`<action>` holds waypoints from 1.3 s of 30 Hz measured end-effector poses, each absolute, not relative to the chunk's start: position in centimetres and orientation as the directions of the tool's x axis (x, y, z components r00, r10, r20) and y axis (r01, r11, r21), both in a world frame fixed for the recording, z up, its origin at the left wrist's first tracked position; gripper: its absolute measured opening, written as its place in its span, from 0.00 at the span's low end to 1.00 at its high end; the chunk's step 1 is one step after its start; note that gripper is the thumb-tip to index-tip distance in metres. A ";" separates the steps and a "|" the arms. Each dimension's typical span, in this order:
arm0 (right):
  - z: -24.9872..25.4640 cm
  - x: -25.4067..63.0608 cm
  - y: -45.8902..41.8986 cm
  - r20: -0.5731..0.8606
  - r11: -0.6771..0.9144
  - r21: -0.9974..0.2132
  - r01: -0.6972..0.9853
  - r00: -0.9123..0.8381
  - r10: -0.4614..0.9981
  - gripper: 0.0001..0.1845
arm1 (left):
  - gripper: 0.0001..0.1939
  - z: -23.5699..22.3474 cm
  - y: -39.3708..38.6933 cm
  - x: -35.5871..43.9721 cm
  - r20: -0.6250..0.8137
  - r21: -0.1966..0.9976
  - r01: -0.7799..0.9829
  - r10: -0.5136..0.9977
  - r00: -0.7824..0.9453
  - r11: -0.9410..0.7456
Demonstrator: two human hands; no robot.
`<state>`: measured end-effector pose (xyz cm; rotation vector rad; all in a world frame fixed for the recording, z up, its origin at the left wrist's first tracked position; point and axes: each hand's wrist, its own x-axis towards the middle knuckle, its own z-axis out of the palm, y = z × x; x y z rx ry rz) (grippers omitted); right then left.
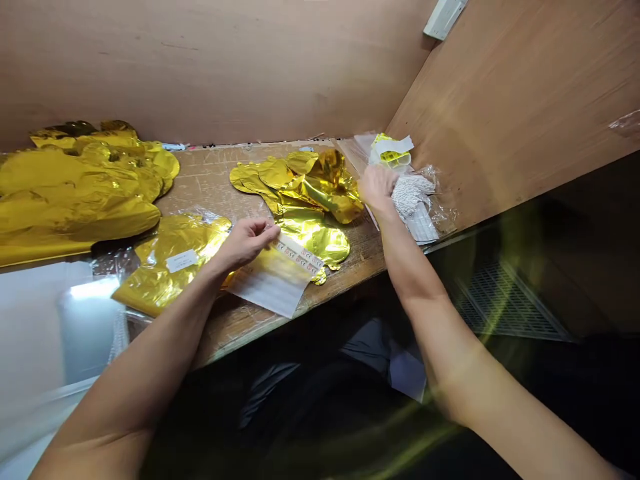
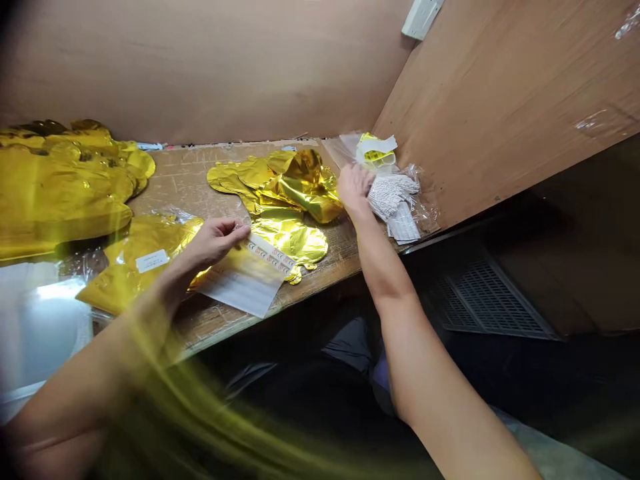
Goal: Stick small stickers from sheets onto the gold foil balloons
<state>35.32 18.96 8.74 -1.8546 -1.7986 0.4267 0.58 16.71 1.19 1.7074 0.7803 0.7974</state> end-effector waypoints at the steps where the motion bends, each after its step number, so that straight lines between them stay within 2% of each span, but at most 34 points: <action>1: 9.0 35.2 18.9 0.207 -0.003 -0.535 0.845 0.135 0.969 0.16 | 0.20 1.0 16.7 0.9 0.126 0.967 0.121 0.836 0.533 -0.223; 2: 9.0 34.6 18.3 0.250 0.006 -0.538 0.843 0.153 0.956 0.16 | 0.20 0.9 16.7 1.1 0.117 0.970 0.123 0.851 0.513 -0.207; 4: 7.9 32.2 15.9 0.218 0.104 -0.593 0.798 0.035 0.975 0.17 | 0.19 0.9 16.6 1.4 0.103 0.975 0.124 0.866 0.489 -0.186; 6: 6.0 29.2 12.4 0.061 0.207 -0.718 0.664 -0.237 0.970 0.17 | 0.17 1.0 16.4 1.5 0.103 0.976 0.120 0.876 0.472 -0.179; 7: 5.0 27.8 10.7 0.030 0.205 -0.774 0.599 -0.289 0.957 0.17 | 0.16 1.1 16.3 1.5 0.106 0.977 0.118 0.880 0.464 -0.180; 10: 2.4 25.2 6.9 0.109 0.214 -0.836 0.505 -0.231 0.967 0.14 | 0.16 1.3 16.1 1.5 0.115 0.973 0.128 0.881 0.458 -0.193; 12: 1.3 24.8 5.8 0.251 0.302 -0.782 0.545 -0.169 0.953 0.12 | 0.17 1.2 16.0 1.5 0.121 0.969 0.138 0.878 0.464 -0.206; 15: 0.4 25.4 5.4 0.434 0.467 -0.624 0.627 -0.219 0.874 0.12 | 0.18 0.9 16.0 1.4 0.111 0.968 0.146 0.870 0.479 -0.204; 19: -0.1 26.0 5.4 0.495 0.590 -0.486 0.645 -0.354 0.794 0.13 | 0.20 0.8 16.1 1.4 0.091 0.973 0.139 0.866 0.492 -0.182; 26: 0.2 25.3 5.3 0.482 0.506 -0.536 0.676 -0.246 0.841 0.13 | 0.18 1.0 16.0 1.4 0.085 0.976 0.134 0.867 0.491 -0.172; 33: -1.0 25.8 5.1 0.539 0.631 -0.440 0.639 -0.374 0.754 0.15 | 0.18 1.2 15.8 1.4 0.054 0.984 0.125 0.879 0.474 -0.128; 39: -1.0 25.5 5.0 0.495 0.530 -0.496 0.688 -0.277 0.824 0.17 | 0.17 1.3 15.8 1.4 0.044 0.987 0.113 0.879 0.474 -0.110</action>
